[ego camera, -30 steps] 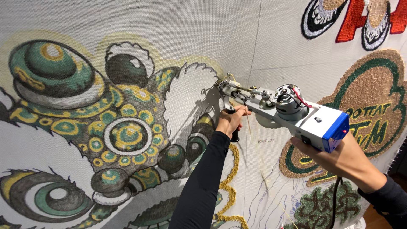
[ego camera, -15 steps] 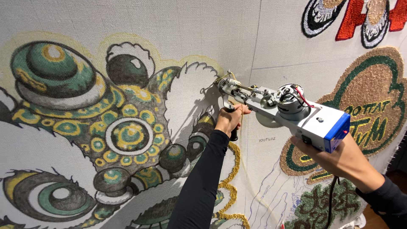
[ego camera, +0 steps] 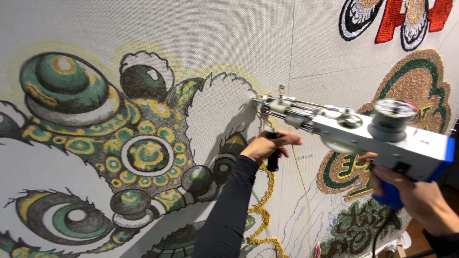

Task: The person uses a tufting gun to apply yellow yarn onto a large vertical canvas featuring a lion head and other graphic designs.

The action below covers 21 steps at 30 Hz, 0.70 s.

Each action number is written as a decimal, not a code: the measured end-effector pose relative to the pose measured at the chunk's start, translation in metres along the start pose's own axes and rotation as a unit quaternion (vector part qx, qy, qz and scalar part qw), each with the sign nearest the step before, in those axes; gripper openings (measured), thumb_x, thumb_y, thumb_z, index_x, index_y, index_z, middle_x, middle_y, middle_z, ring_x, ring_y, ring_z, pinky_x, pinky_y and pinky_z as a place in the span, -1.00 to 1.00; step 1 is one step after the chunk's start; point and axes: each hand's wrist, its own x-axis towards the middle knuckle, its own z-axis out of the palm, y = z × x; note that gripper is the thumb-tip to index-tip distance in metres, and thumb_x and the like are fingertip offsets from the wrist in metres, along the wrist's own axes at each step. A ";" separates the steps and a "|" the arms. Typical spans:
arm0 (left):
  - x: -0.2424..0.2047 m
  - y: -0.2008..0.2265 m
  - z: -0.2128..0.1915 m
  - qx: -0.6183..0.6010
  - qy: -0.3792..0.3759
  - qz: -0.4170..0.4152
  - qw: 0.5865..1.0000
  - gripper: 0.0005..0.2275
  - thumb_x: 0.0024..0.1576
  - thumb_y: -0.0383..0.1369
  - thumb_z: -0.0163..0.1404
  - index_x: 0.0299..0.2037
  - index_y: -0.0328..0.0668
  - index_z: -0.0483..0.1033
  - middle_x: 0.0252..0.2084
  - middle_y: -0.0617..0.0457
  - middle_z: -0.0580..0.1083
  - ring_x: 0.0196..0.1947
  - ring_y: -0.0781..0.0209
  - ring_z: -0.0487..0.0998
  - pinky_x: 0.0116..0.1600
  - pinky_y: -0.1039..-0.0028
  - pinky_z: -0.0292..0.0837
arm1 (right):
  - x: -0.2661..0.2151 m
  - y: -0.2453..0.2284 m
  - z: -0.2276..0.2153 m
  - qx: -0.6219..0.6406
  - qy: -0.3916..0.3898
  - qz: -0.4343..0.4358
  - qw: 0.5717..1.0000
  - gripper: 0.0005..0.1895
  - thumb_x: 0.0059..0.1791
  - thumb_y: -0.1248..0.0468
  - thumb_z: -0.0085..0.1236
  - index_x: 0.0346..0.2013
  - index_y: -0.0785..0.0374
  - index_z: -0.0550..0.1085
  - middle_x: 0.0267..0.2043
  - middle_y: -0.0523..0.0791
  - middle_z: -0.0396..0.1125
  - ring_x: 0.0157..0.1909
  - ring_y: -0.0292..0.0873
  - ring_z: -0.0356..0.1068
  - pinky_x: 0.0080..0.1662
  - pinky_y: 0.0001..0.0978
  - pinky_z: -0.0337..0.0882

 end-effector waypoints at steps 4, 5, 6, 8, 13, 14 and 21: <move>-0.007 -0.004 0.037 -0.046 -0.042 -0.002 0.998 -0.68 0.14 -0.15 0.18 -0.04 -0.20 0.66 -0.17 0.01 0.66 -0.48 0.41 0.53 -0.38 0.62 0.39 | -0.010 0.057 -0.046 0.180 -0.062 -0.007 0.982 -0.44 0.05 0.09 0.07 0.14 0.54 0.46 -0.59 -0.02 0.26 -0.55 -0.10 0.31 -0.43 -0.19 0.42; -0.010 -0.005 0.049 -0.044 -0.041 -0.002 0.998 -0.68 0.14 -0.15 0.18 -0.04 -0.20 0.66 -0.17 0.01 0.66 -0.48 0.41 0.53 -0.38 0.62 0.39 | -0.020 0.070 -0.057 0.182 -0.062 -0.008 0.981 -0.44 0.05 0.09 0.07 0.14 0.54 0.46 -0.59 -0.02 0.26 -0.55 -0.10 0.31 -0.43 -0.19 0.42; -0.013 -0.006 0.062 -0.062 -0.044 0.003 0.997 -0.71 0.16 -0.19 0.20 -0.04 -0.21 0.66 -0.17 0.02 0.66 -0.45 0.44 0.53 -0.35 0.62 0.42 | -0.032 0.081 -0.069 0.215 -0.060 0.024 0.974 -0.41 0.05 0.06 0.02 0.17 0.53 0.41 -0.57 -0.05 0.23 -0.53 -0.13 0.25 -0.43 -0.22 0.34; -0.027 -0.003 0.086 -0.079 -0.048 0.008 0.996 -0.73 0.18 -0.23 0.22 -0.04 -0.23 0.66 -0.17 0.02 0.67 -0.43 0.48 0.54 -0.33 0.61 0.44 | -0.053 0.095 -0.086 0.248 -0.058 0.055 0.965 -0.37 0.05 0.03 -0.02 0.20 0.53 0.36 -0.54 -0.07 0.19 -0.52 -0.15 0.19 -0.43 -0.25 0.26; -0.073 -0.008 0.139 -0.009 0.086 -0.020 0.996 -0.74 0.18 -0.22 0.15 -0.08 -0.24 0.66 -0.23 0.11 0.64 -0.63 0.50 0.36 -0.49 0.64 0.34 | -0.087 0.081 -0.106 0.331 -0.137 0.169 0.918 -0.36 0.06 -0.02 -0.04 0.26 0.42 0.32 -0.52 -0.04 0.19 -0.51 -0.06 0.23 -0.42 -0.12 0.31; -0.081 -0.015 0.146 -0.012 0.086 -0.021 0.996 -0.74 0.18 -0.22 0.15 -0.08 -0.24 0.66 -0.23 0.11 0.64 -0.63 0.50 0.36 -0.49 0.64 0.34 | -0.092 0.074 -0.104 0.329 -0.137 0.171 0.918 -0.36 0.06 -0.02 -0.04 0.26 0.42 0.32 -0.52 -0.04 0.19 -0.51 -0.06 0.23 -0.42 -0.12 0.31; -0.145 -0.068 0.171 -0.175 0.160 -0.036 0.971 -0.71 0.13 -0.21 0.17 -0.08 -0.26 0.64 -0.15 0.10 0.67 -0.69 0.52 0.29 -0.55 0.66 0.19 | -0.140 0.019 -0.083 0.379 -0.195 0.260 0.866 -0.27 -0.01 -0.19 -0.01 0.16 0.37 0.35 -0.39 -0.03 0.23 -0.44 -0.14 0.21 -0.35 -0.24 0.32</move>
